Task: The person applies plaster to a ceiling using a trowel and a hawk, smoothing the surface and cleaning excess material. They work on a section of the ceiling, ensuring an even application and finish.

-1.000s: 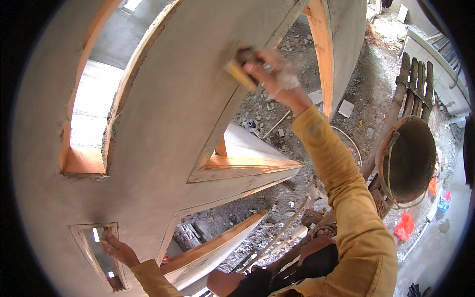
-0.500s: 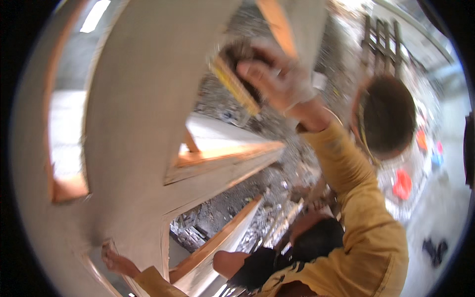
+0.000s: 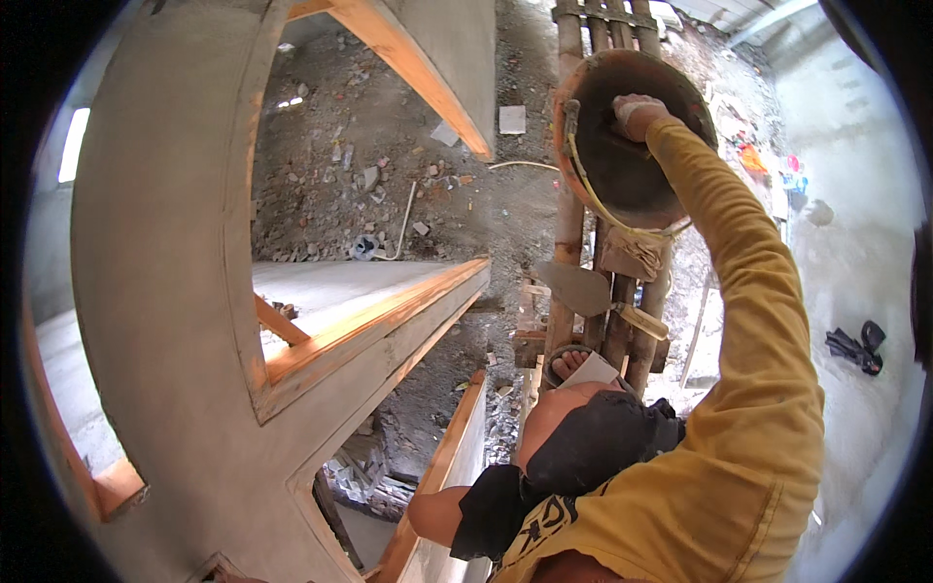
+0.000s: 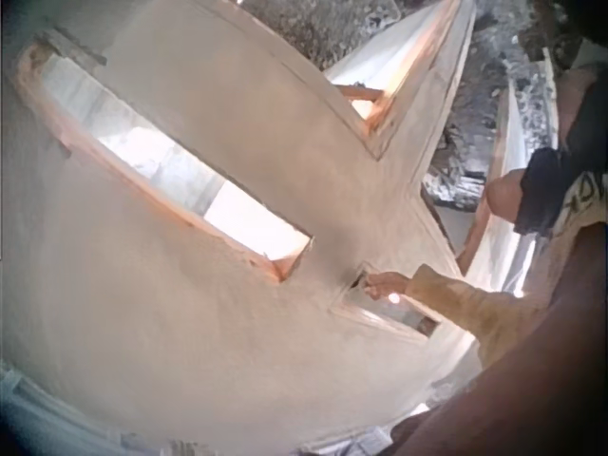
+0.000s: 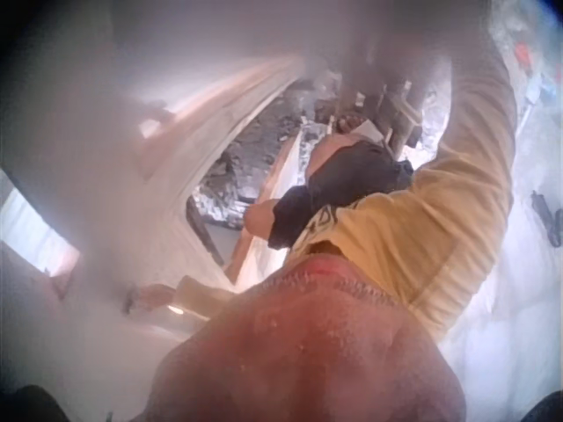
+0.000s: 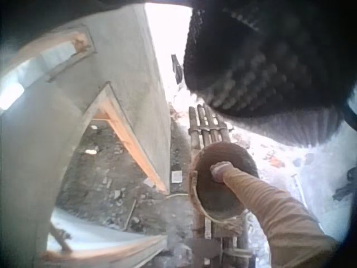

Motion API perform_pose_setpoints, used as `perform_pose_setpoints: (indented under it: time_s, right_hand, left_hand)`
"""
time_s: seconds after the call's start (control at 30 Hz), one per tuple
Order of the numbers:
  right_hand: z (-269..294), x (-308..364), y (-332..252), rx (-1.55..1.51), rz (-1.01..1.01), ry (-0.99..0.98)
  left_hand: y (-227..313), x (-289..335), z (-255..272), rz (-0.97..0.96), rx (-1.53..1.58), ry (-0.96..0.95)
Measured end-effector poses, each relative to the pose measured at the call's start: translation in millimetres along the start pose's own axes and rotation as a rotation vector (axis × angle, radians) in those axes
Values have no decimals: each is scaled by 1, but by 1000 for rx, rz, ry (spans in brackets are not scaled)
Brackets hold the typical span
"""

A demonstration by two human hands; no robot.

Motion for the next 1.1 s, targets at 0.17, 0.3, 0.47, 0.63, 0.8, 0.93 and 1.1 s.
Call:
perform_pose_setpoints:
  time_s: [0.17,0.3,0.47,0.63,0.8,0.93,1.1]
  right_hand:
    - [-45,-34,13,-121,-66,120]
    - [-43,-11,22,-70,-31,-103]
    - [117,106,28,-750,346,414]
    - [225,112,-99,-1084,557,698]
    - [255,21,-259,-1363,680,816]
    - [290,28,-334,-1475,872,1030]
    - [255,59,-385,-1152,892,1116]
  left_hand:
    - [-2,3,-12,-126,-428,69]
    - [-12,4,-30,25,441,-165]
    - [-38,1,36,576,631,-136]
    - [-21,-8,53,428,859,-230]
    - [-13,-9,53,492,1006,-198]
    - [-22,4,42,575,931,-150]
    - [-25,9,24,522,860,-236]
Point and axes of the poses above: each hand's wrist, its own x-axis away from the middle knuckle, its own z-axis out of the back of the hand, y = z × x, the point moved 9 cm from there along -x, towards the middle knuckle, and after that the axes turned 3 degrees about -y, right-handed, at the moved point
